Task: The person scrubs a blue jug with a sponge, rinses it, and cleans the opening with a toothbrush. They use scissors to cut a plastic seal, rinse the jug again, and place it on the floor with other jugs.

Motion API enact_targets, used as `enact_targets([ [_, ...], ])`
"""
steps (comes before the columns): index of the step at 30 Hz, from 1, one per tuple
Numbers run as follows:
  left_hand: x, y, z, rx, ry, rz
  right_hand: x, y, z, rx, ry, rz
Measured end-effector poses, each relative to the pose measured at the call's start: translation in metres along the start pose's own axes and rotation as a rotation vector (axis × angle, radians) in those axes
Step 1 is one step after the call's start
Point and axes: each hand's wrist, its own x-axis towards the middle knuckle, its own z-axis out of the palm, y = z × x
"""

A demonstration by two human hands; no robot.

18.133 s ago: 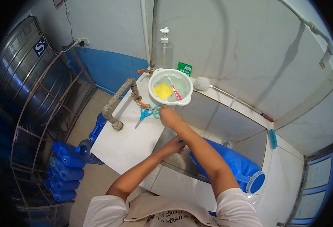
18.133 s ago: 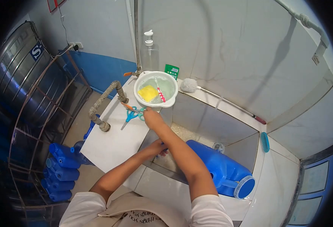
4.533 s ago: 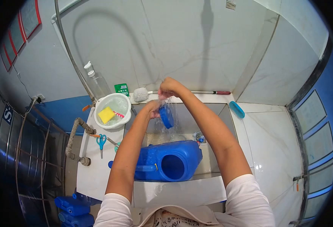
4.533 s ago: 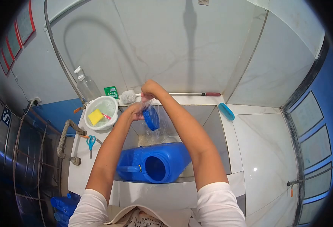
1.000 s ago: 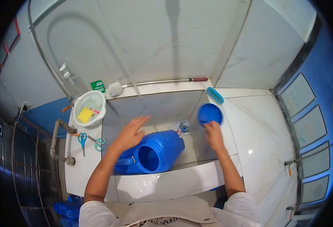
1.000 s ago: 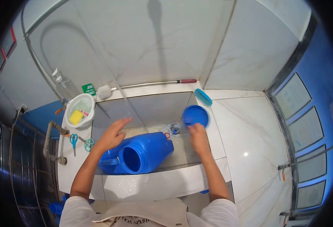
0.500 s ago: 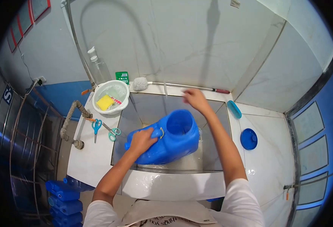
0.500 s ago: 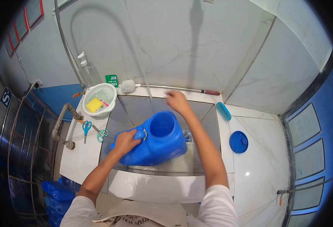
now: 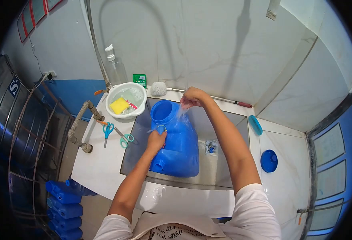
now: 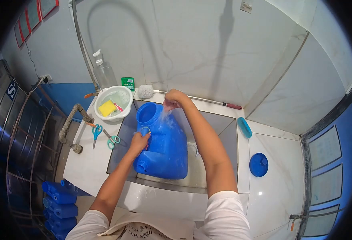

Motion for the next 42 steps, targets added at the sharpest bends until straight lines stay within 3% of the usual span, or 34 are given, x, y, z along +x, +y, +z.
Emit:
enact_targets([
  [3,-0.002,-0.001,-0.001,0.151,0.097,0.137,0.0,-0.002,0.0,0.045,-0.076,0.035],
  [5,0.0,-0.002,-0.003,0.31,0.14,0.389,0.005,-0.003,-0.002,0.083,-0.12,0.02],
  [6,-0.002,0.003,-0.006,0.306,0.145,0.387,0.003,-0.005,-0.002,0.077,-0.123,0.019],
  [9,-0.015,0.03,-0.012,0.506,0.018,0.457,-0.005,-0.013,-0.002,0.108,-0.075,0.048],
  [12,-0.023,0.05,-0.01,0.664,-0.054,0.513,-0.005,-0.017,-0.006,-0.067,-0.05,-0.013],
  [14,-0.026,0.059,-0.009,0.725,-0.146,0.652,-0.004,-0.017,-0.005,-0.269,0.024,-0.084],
  [18,-0.003,0.06,0.0,0.768,-0.208,0.857,-0.015,-0.024,-0.005,-0.122,0.009,-0.053],
  [20,0.003,0.066,0.022,0.926,0.141,0.781,-0.011,-0.023,-0.006,-0.018,-0.027,-0.04],
  [21,0.007,0.064,0.031,0.922,0.147,0.776,-0.013,-0.025,-0.005,-0.026,-0.032,-0.041],
  [23,0.018,0.058,0.047,0.754,0.354,1.0,-0.02,-0.027,-0.003,0.061,-0.067,-0.037],
  [27,0.03,0.06,0.06,0.666,0.255,1.036,-0.014,-0.02,-0.002,0.118,-0.035,-0.121],
  [30,0.029,0.065,0.065,0.578,0.286,1.159,-0.016,-0.027,-0.006,-0.042,-0.029,-0.092],
  [33,0.021,0.068,0.069,0.549,0.145,1.221,-0.016,-0.026,-0.004,0.042,0.025,-0.072],
  [38,0.02,0.065,0.063,0.55,0.027,1.393,-0.014,-0.021,-0.007,-0.176,0.017,-0.107],
  [42,0.043,0.08,0.024,0.472,-0.14,1.299,-0.011,-0.018,-0.007,-0.205,0.017,-0.114],
])
